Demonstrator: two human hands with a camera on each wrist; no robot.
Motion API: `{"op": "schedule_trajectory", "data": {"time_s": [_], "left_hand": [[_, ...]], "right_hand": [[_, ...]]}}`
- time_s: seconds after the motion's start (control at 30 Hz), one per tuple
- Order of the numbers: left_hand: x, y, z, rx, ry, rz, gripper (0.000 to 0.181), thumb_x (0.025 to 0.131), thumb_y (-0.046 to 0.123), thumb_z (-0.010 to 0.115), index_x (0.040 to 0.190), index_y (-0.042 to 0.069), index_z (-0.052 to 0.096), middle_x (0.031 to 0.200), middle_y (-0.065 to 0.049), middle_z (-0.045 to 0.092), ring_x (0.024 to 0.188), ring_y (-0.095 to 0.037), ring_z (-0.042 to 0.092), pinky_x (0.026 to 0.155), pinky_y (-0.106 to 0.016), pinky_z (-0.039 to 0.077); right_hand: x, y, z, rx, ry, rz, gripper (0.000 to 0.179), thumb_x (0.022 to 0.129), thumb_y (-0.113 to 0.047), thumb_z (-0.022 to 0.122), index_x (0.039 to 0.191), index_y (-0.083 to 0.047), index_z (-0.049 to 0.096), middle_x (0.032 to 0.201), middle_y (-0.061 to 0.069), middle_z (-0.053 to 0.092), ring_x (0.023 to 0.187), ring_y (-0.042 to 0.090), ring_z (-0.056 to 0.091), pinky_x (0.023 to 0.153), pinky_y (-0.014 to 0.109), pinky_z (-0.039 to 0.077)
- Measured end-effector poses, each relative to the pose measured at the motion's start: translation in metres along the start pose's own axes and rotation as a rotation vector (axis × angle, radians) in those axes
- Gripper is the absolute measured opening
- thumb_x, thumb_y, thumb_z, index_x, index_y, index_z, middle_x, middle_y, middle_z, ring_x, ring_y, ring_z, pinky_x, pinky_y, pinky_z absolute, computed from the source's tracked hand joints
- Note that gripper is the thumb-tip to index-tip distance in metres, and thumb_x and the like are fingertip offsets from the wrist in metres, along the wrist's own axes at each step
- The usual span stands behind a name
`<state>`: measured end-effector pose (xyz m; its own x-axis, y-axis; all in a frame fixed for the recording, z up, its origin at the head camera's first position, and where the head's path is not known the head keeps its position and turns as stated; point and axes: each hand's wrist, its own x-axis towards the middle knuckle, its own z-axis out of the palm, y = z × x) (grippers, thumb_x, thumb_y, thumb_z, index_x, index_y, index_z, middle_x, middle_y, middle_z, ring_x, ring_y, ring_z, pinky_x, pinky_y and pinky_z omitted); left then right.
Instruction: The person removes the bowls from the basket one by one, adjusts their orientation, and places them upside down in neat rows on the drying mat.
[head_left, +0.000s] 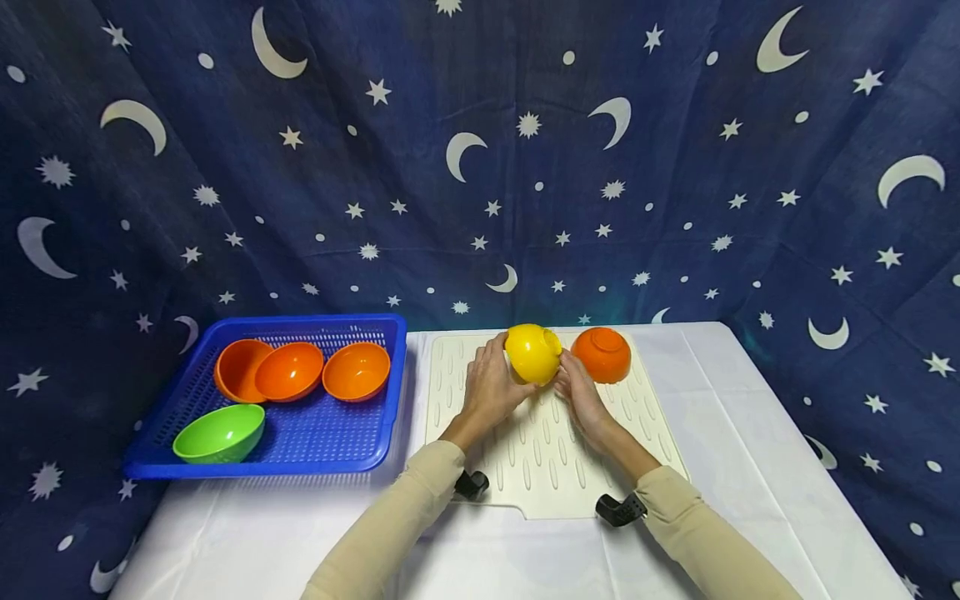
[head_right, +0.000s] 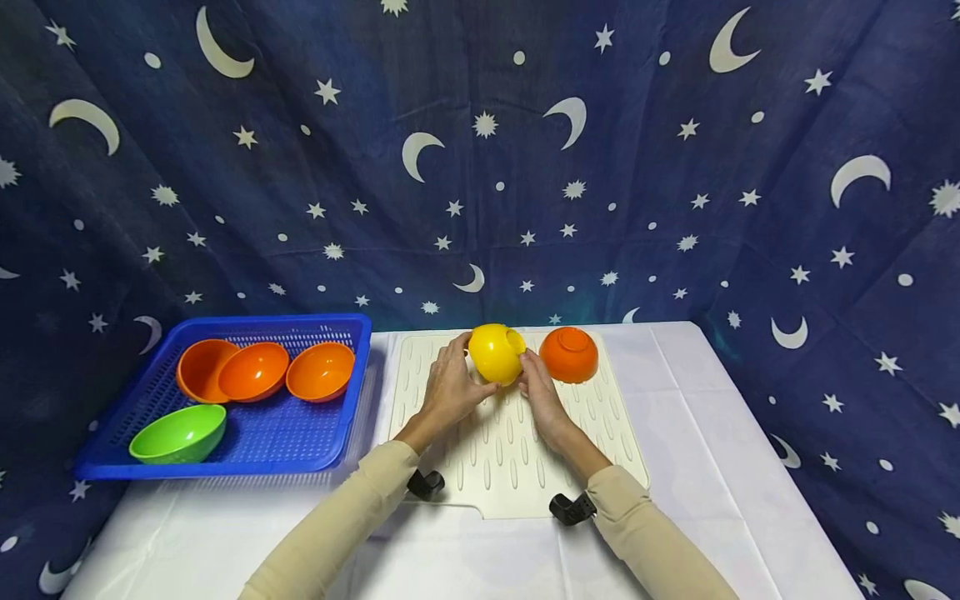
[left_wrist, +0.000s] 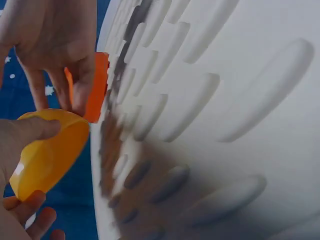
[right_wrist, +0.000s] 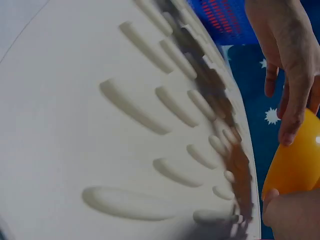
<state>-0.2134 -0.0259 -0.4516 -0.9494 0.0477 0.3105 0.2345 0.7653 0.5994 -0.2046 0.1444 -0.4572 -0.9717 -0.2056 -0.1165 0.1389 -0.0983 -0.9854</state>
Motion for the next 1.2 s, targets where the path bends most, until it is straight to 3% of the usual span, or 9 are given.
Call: {"op": "schedule_trajectory", "data": {"time_s": [0.17, 0.3, 0.5, 0.67, 0.87, 1.0, 1.2], "left_hand": [[0.001, -0.004, 0.008, 0.089, 0.019, -0.042, 0.093, 0.068, 0.036, 0.096, 0.144, 0.006, 0.052, 0.121, -0.015, 0.053, 0.111, -0.03, 0.049, 0.086, -0.041, 0.046], [0.004, -0.007, 0.015, 0.108, 0.024, -0.039, 0.087, 0.067, 0.037, 0.096, 0.139, 0.005, 0.058, 0.114, -0.017, 0.05, 0.105, -0.031, 0.046, 0.082, -0.041, 0.046], [0.005, -0.01, 0.018, 0.111, -0.065, -0.075, 0.08, 0.073, 0.033, 0.092, 0.135, -0.002, 0.056, 0.116, -0.017, 0.05, 0.107, -0.031, 0.045, 0.086, -0.041, 0.044], [0.0, -0.014, 0.018, 0.054, -0.154, -0.103, 0.075, 0.08, 0.025, 0.085, 0.142, -0.001, 0.052, 0.124, -0.018, 0.052, 0.113, -0.031, 0.044, 0.091, -0.043, 0.041], [-0.011, -0.015, 0.019, -0.058, -0.2, -0.1, 0.074, 0.086, 0.026, 0.077, 0.147, -0.002, 0.046, 0.135, -0.017, 0.051, 0.12, -0.031, 0.042, 0.097, -0.045, 0.039], [-0.02, -0.016, 0.018, -0.111, -0.263, -0.074, 0.069, 0.09, 0.03, 0.075, 0.143, -0.002, 0.046, 0.148, -0.016, 0.045, 0.125, -0.03, 0.04, 0.1, -0.046, 0.036], [-0.027, -0.015, 0.011, -0.155, -0.353, -0.026, 0.05, 0.091, 0.032, 0.073, 0.13, 0.003, 0.06, 0.161, -0.023, 0.026, 0.131, -0.036, 0.035, 0.101, -0.053, 0.03]], "right_hand": [[-0.003, 0.001, 0.0, -0.184, 0.007, -0.002, 0.067, 0.111, -0.038, 0.034, 0.16, 0.003, 0.012, 0.16, 0.023, 0.013, 0.147, 0.038, 0.024, 0.119, 0.049, 0.021], [-0.005, 0.005, -0.003, -0.301, -0.008, -0.014, 0.068, 0.108, -0.028, 0.048, 0.16, 0.001, 0.016, 0.16, 0.022, 0.009, 0.149, 0.04, 0.02, 0.119, 0.049, 0.019], [-0.009, 0.013, -0.001, -0.428, -0.085, -0.101, 0.072, 0.101, -0.018, 0.059, 0.157, 0.006, 0.021, 0.166, 0.019, 0.0, 0.152, 0.039, 0.009, 0.12, 0.049, 0.013], [-0.013, 0.015, 0.003, -0.494, -0.113, -0.108, 0.072, 0.1, -0.023, 0.062, 0.156, 0.003, 0.026, 0.167, 0.017, -0.002, 0.153, 0.037, 0.003, 0.12, 0.051, 0.013], [-0.015, 0.015, 0.004, -0.548, -0.069, -0.078, 0.067, 0.1, -0.028, 0.061, 0.154, -0.001, 0.031, 0.167, 0.018, 0.002, 0.151, 0.043, 0.008, 0.118, 0.055, 0.017], [-0.017, 0.014, 0.003, -0.595, -0.077, -0.052, 0.064, 0.1, -0.032, 0.061, 0.151, -0.003, 0.036, 0.168, 0.018, -0.002, 0.151, 0.044, 0.004, 0.116, 0.061, 0.017], [-0.016, 0.01, 0.001, -0.634, -0.136, -0.036, 0.055, 0.1, -0.028, 0.06, 0.146, -0.005, 0.041, 0.168, 0.016, -0.006, 0.151, 0.046, 0.002, 0.113, 0.067, 0.017]]}}
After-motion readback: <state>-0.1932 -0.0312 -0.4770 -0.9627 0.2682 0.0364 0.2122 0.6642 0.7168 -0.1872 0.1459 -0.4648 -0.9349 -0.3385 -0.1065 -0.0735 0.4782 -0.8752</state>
